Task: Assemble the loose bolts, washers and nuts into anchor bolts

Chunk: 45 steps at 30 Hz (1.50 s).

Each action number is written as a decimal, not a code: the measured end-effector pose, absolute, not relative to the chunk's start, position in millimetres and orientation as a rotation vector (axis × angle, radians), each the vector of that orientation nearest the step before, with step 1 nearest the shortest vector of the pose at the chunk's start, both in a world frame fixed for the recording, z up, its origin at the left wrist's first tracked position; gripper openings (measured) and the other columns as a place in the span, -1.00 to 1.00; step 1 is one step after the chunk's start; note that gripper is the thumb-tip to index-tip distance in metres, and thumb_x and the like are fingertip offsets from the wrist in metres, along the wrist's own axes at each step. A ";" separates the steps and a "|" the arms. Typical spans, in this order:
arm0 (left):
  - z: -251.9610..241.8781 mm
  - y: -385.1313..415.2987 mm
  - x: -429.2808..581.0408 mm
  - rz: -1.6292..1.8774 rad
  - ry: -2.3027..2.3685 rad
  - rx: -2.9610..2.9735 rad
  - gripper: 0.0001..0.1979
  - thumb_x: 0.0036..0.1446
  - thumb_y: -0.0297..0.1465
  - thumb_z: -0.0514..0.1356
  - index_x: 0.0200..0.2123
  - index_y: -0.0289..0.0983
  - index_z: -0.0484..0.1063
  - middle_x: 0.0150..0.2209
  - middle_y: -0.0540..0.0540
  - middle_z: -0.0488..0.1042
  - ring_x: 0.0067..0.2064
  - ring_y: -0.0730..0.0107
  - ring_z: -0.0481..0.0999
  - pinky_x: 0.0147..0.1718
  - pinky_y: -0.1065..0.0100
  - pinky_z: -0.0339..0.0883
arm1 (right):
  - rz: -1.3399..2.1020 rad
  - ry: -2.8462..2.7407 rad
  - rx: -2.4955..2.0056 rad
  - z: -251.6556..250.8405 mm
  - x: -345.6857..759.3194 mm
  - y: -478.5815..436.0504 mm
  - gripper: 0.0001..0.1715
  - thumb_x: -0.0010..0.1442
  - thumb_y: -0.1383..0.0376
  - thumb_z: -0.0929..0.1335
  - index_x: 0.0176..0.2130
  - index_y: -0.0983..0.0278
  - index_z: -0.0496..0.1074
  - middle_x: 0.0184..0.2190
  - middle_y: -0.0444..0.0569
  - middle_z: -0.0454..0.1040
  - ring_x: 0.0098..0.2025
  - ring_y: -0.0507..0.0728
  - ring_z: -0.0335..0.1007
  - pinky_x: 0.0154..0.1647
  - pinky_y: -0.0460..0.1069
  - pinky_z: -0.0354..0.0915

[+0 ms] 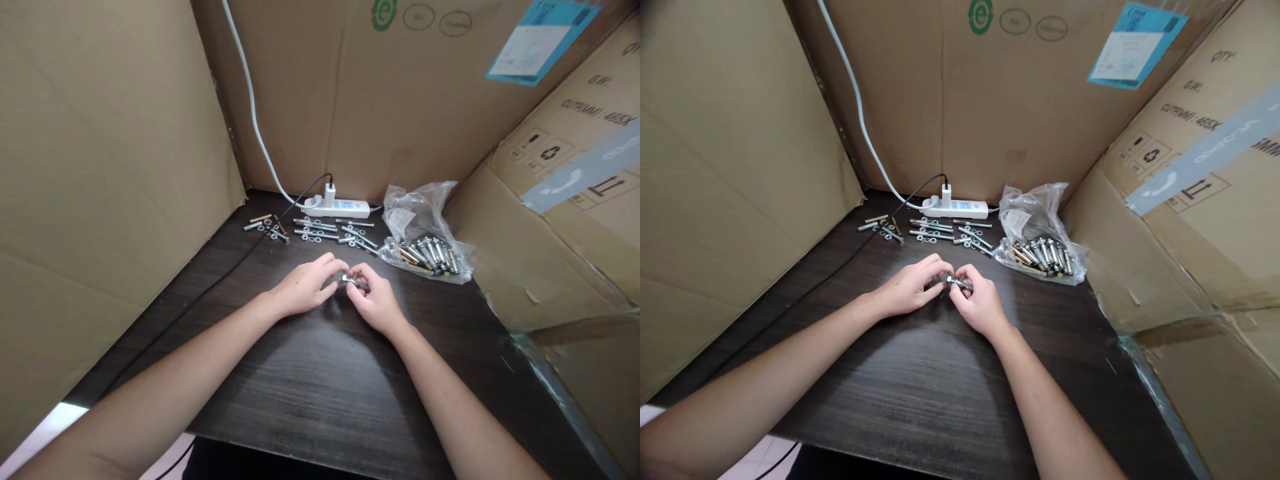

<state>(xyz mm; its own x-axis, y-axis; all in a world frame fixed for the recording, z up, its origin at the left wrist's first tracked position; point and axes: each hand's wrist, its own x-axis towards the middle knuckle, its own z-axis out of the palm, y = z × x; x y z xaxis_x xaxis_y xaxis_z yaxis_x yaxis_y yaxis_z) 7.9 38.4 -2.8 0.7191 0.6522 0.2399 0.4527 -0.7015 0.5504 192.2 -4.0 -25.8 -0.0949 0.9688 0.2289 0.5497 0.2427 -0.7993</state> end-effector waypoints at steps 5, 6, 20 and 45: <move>-2.5 38.0 7.7 0.589 0.877 2.450 -0.77 0.20 -0.37 0.08 -0.06 -0.21 0.26 -0.15 -0.04 0.35 -0.24 0.39 0.40 -0.26 0.37 0.28 | 0.686 -1.768 -1.414 -24.3 192.2 -4.9 -0.92 0.08 0.30 0.29 -0.32 0.23 0.28 -0.65 -0.29 0.12 -0.61 -0.02 0.06 -0.52 -0.12 0.03; -3.0 38.7 7.6 0.581 0.878 2.449 -0.81 0.23 -0.34 0.05 -0.09 -0.21 0.28 -0.17 -0.04 0.36 -0.23 0.38 0.40 -0.24 0.37 0.27 | 0.689 -1.772 -1.417 -24.0 192.2 -5.1 -0.92 0.09 0.30 0.29 -0.32 0.23 0.28 -0.65 -0.29 0.12 -0.61 -0.02 0.06 -0.53 -0.12 0.03; -1.9 36.7 7.3 0.572 0.861 2.409 -0.73 0.23 -0.29 0.06 -0.01 -0.19 0.24 -0.11 -0.06 0.35 -0.20 0.36 0.41 -0.23 0.35 0.28 | 0.697 -1.796 -1.441 -23.7 191.4 -5.6 -0.93 0.08 0.29 0.29 -0.35 0.23 0.29 -0.65 -0.28 0.16 -0.61 -0.03 0.07 -0.53 -0.12 0.03; -4.1 38.4 8.1 0.554 0.878 2.448 -0.79 0.29 -0.26 -0.02 -0.16 -0.22 0.30 -0.18 -0.03 0.37 -0.23 0.38 0.40 -0.23 0.36 0.26 | 0.699 -1.781 -1.437 -23.3 190.8 -5.8 -0.94 0.05 0.29 0.29 -0.37 0.23 0.29 -0.66 -0.27 0.17 -0.62 -0.02 0.07 -0.54 -0.12 0.03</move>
